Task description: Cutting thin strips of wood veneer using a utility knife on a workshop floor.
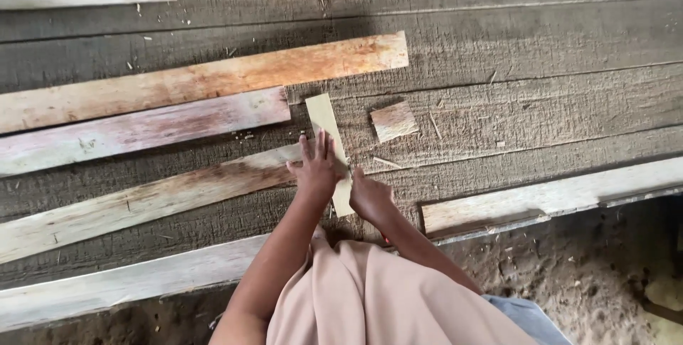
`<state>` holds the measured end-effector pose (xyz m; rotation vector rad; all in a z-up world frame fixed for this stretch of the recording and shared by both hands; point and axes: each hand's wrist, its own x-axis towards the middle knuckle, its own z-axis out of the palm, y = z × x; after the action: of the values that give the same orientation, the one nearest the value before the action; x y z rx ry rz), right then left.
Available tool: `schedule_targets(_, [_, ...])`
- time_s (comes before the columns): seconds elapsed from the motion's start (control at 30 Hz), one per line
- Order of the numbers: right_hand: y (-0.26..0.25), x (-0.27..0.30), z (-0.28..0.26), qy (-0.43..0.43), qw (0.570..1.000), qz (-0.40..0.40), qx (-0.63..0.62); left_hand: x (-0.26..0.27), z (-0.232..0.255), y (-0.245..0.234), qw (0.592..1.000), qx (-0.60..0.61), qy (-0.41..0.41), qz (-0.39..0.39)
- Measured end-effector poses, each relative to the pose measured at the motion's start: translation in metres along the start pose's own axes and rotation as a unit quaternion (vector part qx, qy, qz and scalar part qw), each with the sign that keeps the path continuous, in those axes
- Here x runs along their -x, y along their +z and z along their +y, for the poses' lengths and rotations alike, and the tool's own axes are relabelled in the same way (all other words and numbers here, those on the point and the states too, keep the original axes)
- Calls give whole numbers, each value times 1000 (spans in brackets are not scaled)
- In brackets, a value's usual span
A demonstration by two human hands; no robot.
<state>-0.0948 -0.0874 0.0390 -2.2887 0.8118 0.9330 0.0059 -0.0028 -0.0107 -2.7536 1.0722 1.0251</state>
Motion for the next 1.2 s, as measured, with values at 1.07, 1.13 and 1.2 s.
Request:
schedule_targets(1.07, [-12, -46, 82, -33, 946, 321, -23, 40, -127, 28, 980, 47, 12, 192])
schedule_targets(1.13, [-9, -57, 96, -12, 948, 314, -50, 46, -120, 23, 978, 50, 26, 203])
schedule_targets(1.2, [2, -64, 101, -41, 950, 277, -139, 54, -112, 18, 972, 56, 42, 223])
